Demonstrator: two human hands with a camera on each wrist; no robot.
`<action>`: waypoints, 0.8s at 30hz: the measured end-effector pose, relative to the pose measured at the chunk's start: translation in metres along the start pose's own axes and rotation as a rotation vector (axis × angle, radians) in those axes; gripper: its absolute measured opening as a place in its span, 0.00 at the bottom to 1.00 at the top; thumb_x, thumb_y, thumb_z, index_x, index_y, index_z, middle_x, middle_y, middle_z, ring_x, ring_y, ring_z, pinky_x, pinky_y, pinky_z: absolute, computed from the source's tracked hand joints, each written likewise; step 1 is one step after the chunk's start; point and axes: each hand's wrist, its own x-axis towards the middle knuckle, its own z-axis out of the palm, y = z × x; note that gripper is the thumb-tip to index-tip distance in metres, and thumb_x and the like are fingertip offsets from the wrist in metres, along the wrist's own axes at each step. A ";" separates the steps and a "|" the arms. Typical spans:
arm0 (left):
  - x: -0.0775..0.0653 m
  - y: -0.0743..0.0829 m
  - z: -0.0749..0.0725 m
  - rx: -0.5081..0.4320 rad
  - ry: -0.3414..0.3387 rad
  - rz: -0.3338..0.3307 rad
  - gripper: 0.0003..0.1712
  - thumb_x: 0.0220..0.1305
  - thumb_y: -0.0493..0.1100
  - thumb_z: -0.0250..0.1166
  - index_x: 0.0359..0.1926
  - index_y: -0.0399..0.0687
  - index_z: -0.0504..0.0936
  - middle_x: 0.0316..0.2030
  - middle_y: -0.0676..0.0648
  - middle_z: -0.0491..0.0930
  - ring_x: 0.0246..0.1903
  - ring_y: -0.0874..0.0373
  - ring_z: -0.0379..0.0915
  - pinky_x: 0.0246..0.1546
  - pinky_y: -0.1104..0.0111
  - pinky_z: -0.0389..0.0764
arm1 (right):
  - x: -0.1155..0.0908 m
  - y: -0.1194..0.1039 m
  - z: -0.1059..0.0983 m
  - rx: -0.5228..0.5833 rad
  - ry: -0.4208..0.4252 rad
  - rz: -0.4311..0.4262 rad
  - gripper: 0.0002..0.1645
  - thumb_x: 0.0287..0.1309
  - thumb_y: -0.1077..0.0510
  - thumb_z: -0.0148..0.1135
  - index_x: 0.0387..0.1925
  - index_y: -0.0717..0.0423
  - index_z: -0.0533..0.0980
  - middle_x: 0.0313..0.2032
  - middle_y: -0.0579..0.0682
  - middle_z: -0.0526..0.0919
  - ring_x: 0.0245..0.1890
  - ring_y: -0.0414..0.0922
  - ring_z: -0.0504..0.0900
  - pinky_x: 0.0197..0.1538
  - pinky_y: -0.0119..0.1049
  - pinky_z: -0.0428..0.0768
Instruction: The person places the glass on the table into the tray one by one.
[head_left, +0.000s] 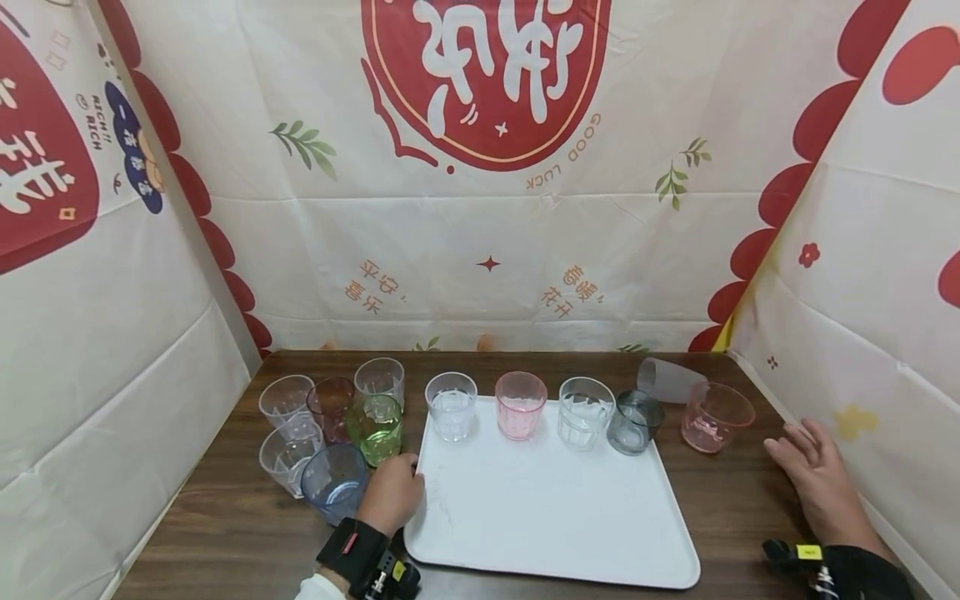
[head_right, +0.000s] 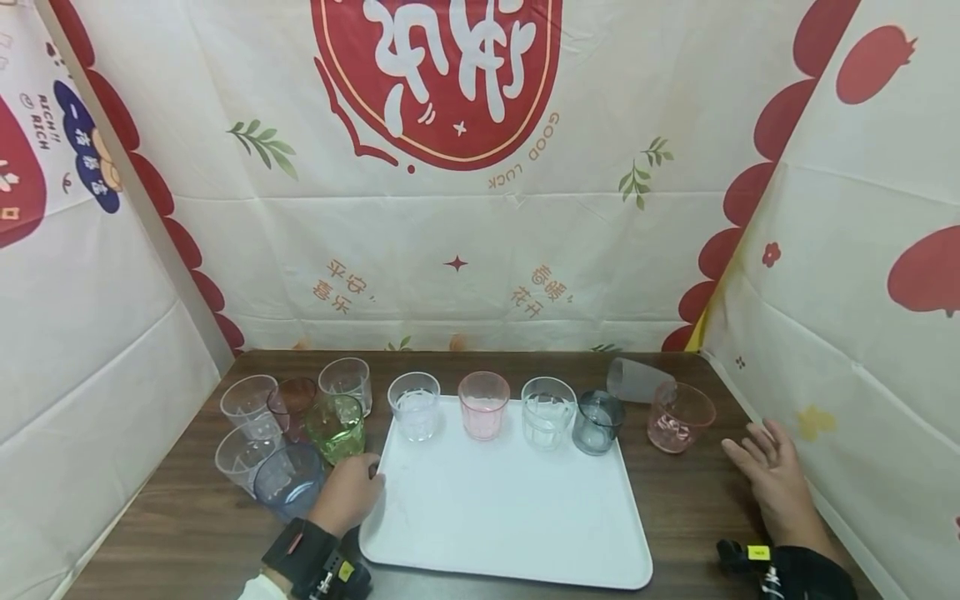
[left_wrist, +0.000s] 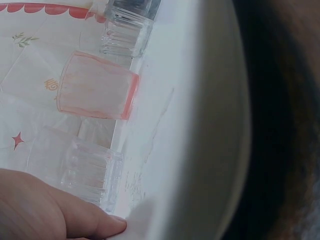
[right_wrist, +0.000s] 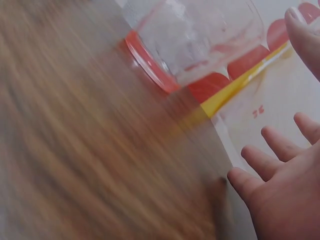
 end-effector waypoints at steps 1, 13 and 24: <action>0.000 0.000 0.001 0.001 -0.004 -0.001 0.11 0.67 0.33 0.60 0.47 0.33 0.84 0.36 0.41 0.85 0.33 0.52 0.80 0.34 0.56 0.82 | 0.000 0.000 0.002 -0.018 -0.001 0.001 0.54 0.73 0.51 0.57 0.80 0.37 0.30 0.79 0.41 0.45 0.71 0.25 0.54 0.60 0.11 0.59; 0.001 -0.001 0.003 0.012 0.009 0.005 0.11 0.67 0.33 0.60 0.47 0.34 0.84 0.36 0.42 0.85 0.34 0.53 0.79 0.34 0.57 0.81 | 0.012 -0.011 0.029 -0.084 -0.113 0.004 0.55 0.74 0.48 0.55 0.79 0.35 0.25 0.81 0.53 0.31 0.80 0.51 0.35 0.71 0.22 0.49; 0.002 -0.001 0.000 0.023 0.000 0.004 0.09 0.66 0.33 0.60 0.44 0.35 0.85 0.35 0.42 0.85 0.32 0.53 0.79 0.33 0.57 0.81 | 0.028 -0.015 0.052 -0.130 -0.168 0.051 0.58 0.73 0.46 0.56 0.78 0.35 0.21 0.80 0.58 0.31 0.79 0.58 0.35 0.78 0.42 0.40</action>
